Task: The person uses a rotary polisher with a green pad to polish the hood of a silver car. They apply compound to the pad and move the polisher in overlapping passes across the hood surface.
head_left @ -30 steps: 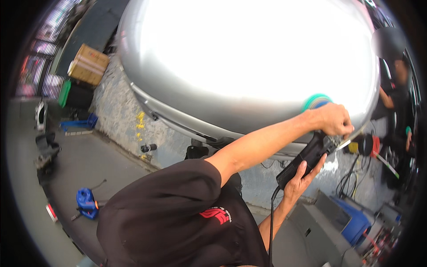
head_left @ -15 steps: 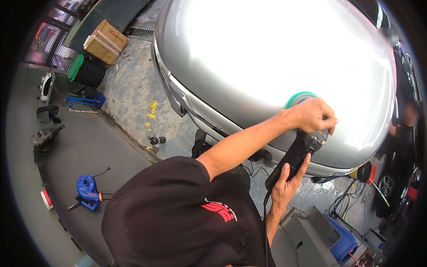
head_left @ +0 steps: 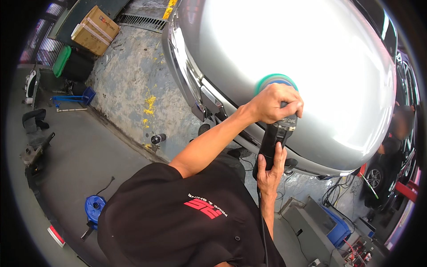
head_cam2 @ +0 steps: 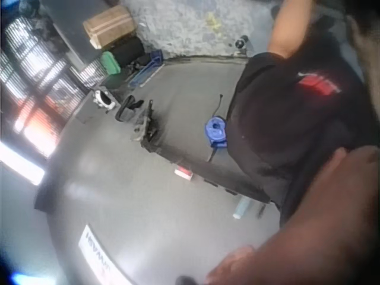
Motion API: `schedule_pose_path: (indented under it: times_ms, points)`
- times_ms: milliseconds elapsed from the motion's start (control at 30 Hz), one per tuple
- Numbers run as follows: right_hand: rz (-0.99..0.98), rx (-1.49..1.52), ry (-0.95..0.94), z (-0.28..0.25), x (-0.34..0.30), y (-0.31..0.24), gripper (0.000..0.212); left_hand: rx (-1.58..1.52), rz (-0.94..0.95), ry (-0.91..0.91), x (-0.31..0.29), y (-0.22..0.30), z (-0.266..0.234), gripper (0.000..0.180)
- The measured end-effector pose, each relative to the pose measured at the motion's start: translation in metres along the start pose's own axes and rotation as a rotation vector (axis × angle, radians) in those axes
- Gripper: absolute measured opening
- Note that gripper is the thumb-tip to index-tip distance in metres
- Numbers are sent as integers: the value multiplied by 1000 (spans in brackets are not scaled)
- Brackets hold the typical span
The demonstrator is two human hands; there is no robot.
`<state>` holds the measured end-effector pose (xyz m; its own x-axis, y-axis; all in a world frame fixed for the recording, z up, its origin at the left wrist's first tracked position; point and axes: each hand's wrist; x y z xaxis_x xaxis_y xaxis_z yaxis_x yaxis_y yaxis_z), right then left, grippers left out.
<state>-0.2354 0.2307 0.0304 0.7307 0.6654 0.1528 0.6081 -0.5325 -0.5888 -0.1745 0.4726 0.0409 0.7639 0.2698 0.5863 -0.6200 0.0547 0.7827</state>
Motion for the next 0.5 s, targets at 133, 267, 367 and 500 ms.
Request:
schedule_pose_path:
  times_ms: [133, 267, 367, 500]
  points:
    - [-95, 8, -46, 35, 12, -26, 67, 12, 55, 86, -31, 13, -55, 28]
    - [-123, -19, -135, 57, 38, -65, 65, 31, 61, 179, -51, 22, -112, 35]
    - [-120, -29, -184, 75, 59, -85, 54, 87, 80, 238, -62, 30, -150, 43]
    - [-176, -128, -255, 88, 92, -116, 65, 11, 104, 342, -67, 35, -195, 45]
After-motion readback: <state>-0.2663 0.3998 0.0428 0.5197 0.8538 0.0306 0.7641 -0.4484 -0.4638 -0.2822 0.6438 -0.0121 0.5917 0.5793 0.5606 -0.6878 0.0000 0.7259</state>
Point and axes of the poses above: each hand's wrist, its own x-axis towards the middle knuckle, its own z-axis out of the palm, y = z × x, and after that the axes turned 10 degrees about -x, right-handed
